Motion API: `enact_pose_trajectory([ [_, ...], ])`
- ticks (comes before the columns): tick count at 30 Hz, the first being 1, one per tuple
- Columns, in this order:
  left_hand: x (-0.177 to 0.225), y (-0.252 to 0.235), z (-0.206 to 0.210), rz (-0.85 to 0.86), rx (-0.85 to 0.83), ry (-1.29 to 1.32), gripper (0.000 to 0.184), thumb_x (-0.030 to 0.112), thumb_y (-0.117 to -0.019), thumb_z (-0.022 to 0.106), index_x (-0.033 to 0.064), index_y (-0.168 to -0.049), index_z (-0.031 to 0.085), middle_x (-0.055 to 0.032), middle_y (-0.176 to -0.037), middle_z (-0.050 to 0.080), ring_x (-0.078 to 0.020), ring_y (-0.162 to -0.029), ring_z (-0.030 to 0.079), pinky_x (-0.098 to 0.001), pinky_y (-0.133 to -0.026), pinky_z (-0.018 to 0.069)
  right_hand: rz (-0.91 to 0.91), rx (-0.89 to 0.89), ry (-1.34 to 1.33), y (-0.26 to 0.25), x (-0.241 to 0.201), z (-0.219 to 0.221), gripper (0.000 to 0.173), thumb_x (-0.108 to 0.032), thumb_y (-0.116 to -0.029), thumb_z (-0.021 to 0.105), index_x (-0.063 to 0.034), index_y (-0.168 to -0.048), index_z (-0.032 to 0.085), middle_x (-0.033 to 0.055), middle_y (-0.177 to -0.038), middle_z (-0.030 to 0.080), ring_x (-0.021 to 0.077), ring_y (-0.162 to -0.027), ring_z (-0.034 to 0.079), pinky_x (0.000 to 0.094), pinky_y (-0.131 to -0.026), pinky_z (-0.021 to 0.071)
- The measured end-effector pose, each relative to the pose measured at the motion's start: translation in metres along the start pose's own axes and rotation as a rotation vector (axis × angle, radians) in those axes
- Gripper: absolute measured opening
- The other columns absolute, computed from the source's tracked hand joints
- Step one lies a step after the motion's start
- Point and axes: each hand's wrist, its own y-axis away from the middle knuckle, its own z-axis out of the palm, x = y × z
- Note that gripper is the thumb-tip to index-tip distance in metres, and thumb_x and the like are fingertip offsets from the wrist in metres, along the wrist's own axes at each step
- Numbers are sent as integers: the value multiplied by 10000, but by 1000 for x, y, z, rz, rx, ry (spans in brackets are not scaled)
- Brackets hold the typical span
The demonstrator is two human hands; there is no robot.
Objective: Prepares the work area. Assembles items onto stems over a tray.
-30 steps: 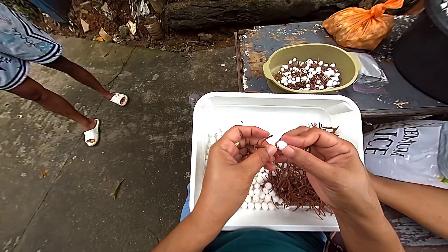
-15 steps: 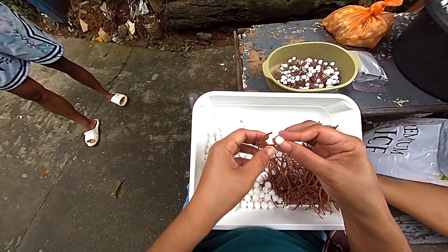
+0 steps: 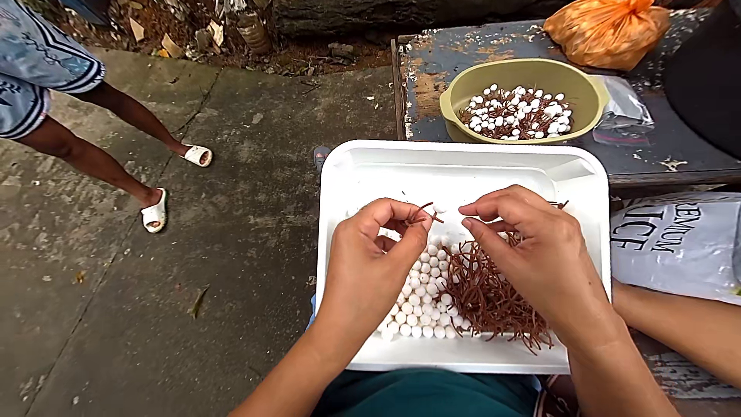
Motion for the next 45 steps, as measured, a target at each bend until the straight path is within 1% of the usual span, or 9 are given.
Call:
enact_pose_trajectory([
  [3, -1, -2, -2, 14, 9, 13, 79, 50, -955, 627, 85, -955, 698, 31, -864, 683, -29, -688, 640, -163, -603, 545, -26, -66, 193, 7, 2, 13, 101, -114, -900, 700, -80, -950, 781, 77, -930, 657, 227, -829, 617, 342, -675, 508],
  [7, 0, -1, -2, 14, 25, -1, 77, 57, -955, 626, 89, -949, 696, 36, -862, 679, -23, -696, 636, -158, -611, 540, -14, -149, 277, 9, 1, 23, 111, -122, -849, 797, -47, -929, 779, 134, -948, 633, 331, -864, 607, 428, -684, 501],
  [10, -1, -1, 0, 19, 37, 3, 75, 66, -953, 626, 91, -951, 697, 33, -867, 686, -27, -710, 641, -157, -616, 533, -4, -102, 139, 7, 0, 17, 135, -160, -859, 756, -73, -963, 766, 83, -995, 655, 240, -904, 613, 358, -724, 500],
  [12, -1, 0, 2, 11, 36, 21, 63, 65, -958, 637, 85, -954, 696, 26, -865, 693, -32, -707, 650, -158, -621, 543, 31, -75, -63, 6, -5, 10, 156, -179, -877, 703, -122, -1015, 749, -17, -1003, 694, 51, -914, 669, 187, -783, 569],
  [13, -2, 1, 3, 10, 32, 31, 58, 63, -959, 641, 82, -959, 697, 24, -864, 693, -34, -706, 649, -158, -620, 542, 58, -63, -203, 6, -10, 8, 158, -139, -881, 695, -108, -1028, 745, -33, -978, 702, 6, -879, 687, 145, -768, 586],
  [19, -1, 4, 8, 37, 26, 87, 53, 40, -940, 665, 81, -952, 697, 23, -862, 692, -34, -688, 643, -153, -614, 546, 138, -36, -609, 5, -20, -1, 266, -42, -875, 719, -76, -1139, 727, -12, -1042, 717, 70, -914, 711, 195, -784, 617],
  [25, 0, 7, 12, 81, 28, 133, 65, 19, -918, 680, 68, -958, 692, 11, -882, 710, -51, -740, 687, -178, -669, 588, 108, 28, -605, 7, -22, 1, 171, -57, -857, 741, -98, -1021, 718, -29, -1002, 682, 54, -863, 693, 187, -765, 617],
  [31, -3, 7, 16, 198, 78, 90, 78, -8, -900, 665, 42, -957, 680, 16, -891, 702, -39, -770, 689, -182, -712, 598, 179, 8, -726, 8, -24, 1, 208, -59, -909, 718, -73, -1116, 739, -3, -987, 707, 90, -831, 713, 215, -730, 628],
  [45, -9, 7, 20, 399, 104, -21, 90, -3, -869, 676, -4, -959, 679, -8, -904, 698, -28, -822, 685, -178, -760, 597, 182, 19, -740, 10, -25, 0, 148, -65, -903, 724, -90, -1045, 755, -21, -975, 714, 63, -838, 705, 190, -732, 617],
])
